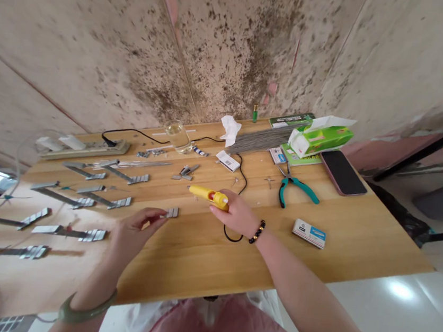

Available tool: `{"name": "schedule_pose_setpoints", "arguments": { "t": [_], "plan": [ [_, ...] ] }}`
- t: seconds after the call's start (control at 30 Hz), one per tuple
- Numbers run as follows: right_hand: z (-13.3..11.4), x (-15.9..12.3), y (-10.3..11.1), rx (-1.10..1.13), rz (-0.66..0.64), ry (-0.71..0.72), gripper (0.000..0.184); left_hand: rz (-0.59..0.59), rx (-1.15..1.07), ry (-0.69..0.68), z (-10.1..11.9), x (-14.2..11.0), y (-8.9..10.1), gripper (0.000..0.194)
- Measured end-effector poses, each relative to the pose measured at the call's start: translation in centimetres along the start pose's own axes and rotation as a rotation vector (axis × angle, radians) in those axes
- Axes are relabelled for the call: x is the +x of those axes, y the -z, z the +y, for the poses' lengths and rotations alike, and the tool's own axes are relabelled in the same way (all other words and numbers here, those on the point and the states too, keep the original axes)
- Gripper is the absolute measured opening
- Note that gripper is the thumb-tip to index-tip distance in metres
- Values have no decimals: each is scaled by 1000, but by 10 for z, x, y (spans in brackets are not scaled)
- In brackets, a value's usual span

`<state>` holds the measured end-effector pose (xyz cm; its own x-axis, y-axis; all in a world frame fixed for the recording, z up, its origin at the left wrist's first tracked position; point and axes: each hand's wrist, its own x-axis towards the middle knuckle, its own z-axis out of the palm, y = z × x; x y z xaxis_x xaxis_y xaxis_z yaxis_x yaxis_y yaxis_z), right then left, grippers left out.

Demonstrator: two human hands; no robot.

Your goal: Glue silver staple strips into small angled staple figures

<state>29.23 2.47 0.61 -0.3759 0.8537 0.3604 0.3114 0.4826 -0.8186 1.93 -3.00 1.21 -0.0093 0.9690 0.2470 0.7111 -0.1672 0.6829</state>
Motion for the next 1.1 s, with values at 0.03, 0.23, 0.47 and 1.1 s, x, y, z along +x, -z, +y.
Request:
{"name": "schedule_pose_setpoints", "arguments": {
  "t": [0.03, 0.23, 0.47, 1.1],
  "plan": [
    [0, 0, 0, 20, -10, -18, 6, 13, -17, 23, -1, 6, 0, 21],
    [0, 2, -1, 29, -49, -62, 6, 14, -23, -30, -6, 47, -1, 23],
    [6, 2, -2, -30, -65, -99, 7, -130, 28, -125, -20, 85, -13, 24],
    [4, 1, -3, -54, -158, -98, 6, -170, 175, -258, -50, 79, -14, 16]
  ]
}}
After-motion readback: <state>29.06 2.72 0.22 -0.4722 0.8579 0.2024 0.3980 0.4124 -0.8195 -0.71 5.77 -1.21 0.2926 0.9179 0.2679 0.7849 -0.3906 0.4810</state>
